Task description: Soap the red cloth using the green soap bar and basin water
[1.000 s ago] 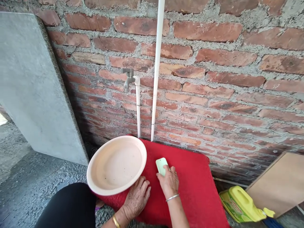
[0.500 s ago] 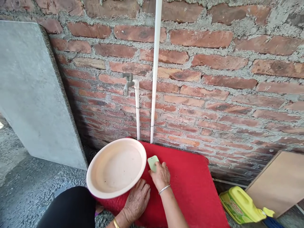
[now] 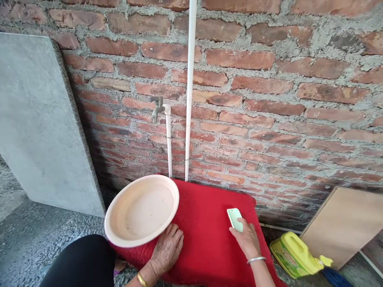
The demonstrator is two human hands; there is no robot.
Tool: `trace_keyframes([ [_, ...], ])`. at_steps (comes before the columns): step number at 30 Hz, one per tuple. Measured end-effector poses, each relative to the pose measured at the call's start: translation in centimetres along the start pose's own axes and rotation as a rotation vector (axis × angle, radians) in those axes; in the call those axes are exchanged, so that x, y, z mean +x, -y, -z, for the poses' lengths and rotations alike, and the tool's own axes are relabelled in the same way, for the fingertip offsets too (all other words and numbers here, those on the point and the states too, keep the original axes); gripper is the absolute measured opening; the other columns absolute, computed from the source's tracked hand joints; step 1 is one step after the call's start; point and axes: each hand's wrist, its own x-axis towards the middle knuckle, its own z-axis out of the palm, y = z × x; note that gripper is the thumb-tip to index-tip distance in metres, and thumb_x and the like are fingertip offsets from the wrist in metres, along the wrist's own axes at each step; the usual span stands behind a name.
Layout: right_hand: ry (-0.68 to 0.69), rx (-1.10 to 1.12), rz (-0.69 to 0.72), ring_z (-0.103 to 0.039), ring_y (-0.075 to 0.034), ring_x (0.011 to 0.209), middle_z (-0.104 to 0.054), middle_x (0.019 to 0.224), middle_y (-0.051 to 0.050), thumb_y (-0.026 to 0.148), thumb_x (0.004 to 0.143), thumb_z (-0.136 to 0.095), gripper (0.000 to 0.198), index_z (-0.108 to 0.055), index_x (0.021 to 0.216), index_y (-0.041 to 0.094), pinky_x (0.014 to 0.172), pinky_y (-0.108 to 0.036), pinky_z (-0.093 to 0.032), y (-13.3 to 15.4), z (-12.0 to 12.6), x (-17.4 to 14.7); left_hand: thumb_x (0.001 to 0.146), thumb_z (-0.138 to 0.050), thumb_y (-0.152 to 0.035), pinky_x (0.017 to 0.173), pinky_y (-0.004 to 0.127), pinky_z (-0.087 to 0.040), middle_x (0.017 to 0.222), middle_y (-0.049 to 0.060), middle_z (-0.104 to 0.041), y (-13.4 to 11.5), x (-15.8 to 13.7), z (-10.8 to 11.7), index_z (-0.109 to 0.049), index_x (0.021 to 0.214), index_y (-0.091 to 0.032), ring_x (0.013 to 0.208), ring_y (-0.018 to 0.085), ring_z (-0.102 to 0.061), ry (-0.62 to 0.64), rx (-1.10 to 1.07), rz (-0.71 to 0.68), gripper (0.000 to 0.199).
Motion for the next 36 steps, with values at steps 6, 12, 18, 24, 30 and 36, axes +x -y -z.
trace_keyframes([
  [6,-0.036,-0.031,0.005,-0.067,-0.025,0.098,-0.062,0.108,-0.01,0.043,0.088,-0.053,0.051,-0.059,0.134,0.02,0.09,-0.033,-0.049,2.7,0.0,-1.4,0.091,-0.048,-0.009,0.085,0.037,-0.042,0.09,0.001,-0.061,0.4,-0.1,0.1,-0.063,0.084,-0.025,0.088,0.021,-0.056,-0.06,0.05,-0.003,0.023],
  [12,0.005,0.029,0.315,-0.063,-0.021,0.108,-0.06,0.115,-0.006,0.03,0.082,-0.065,0.041,-0.067,0.123,0.026,0.097,-0.026,-0.046,8.5,-2.5,-6.2,0.093,-0.047,-0.011,0.082,0.036,-0.04,0.088,0.001,-0.062,0.9,0.0,0.3,-0.064,0.082,-0.024,0.086,0.02,-0.055,-0.105,0.058,-0.024,0.024],
  [18,0.04,-0.051,0.237,-0.064,-0.02,0.107,-0.062,0.112,-0.005,0.03,0.08,-0.068,0.04,-0.07,0.121,0.028,0.094,-0.025,-0.045,6.9,-0.7,-5.8,0.092,-0.048,-0.011,0.082,0.036,-0.041,0.086,0.001,-0.062,1.2,0.2,0.1,-0.064,0.08,-0.023,0.084,0.021,-0.055,-0.126,0.086,-0.048,0.024],
  [24,-0.047,-0.171,-0.083,-0.067,-0.029,0.104,-0.061,0.117,-0.016,0.032,0.091,-0.053,0.046,-0.062,0.134,0.018,0.092,-0.038,-0.048,-1.3,4.6,-4.1,0.092,-0.047,-0.011,0.082,0.036,-0.042,0.087,0.001,-0.063,1.2,0.3,0.0,-0.064,0.08,-0.023,0.084,0.021,-0.056,-0.126,0.096,-0.035,0.024],
  [30,-0.101,-0.102,0.048,-0.065,-0.025,0.108,-0.062,0.117,-0.012,0.038,0.091,-0.056,0.043,-0.064,0.131,0.023,0.091,-0.03,-0.048,0.2,1.9,-5.6,0.093,-0.044,-0.013,0.084,0.036,-0.042,0.087,0.002,-0.063,1.5,0.3,-0.2,-0.064,0.081,-0.024,0.085,0.02,-0.056,-0.139,0.106,-0.038,0.026],
  [36,-0.043,-0.007,0.347,-0.063,-0.021,0.108,-0.065,0.112,-0.003,0.034,0.081,-0.068,0.032,-0.072,0.112,0.032,0.097,-0.026,-0.044,6.7,-1.9,-6.8,0.095,-0.042,-0.013,0.083,0.035,-0.043,0.086,0.001,-0.063,1.9,0.3,-0.4,-0.064,0.081,-0.024,0.084,0.02,-0.056,-0.154,0.114,-0.055,0.028],
])
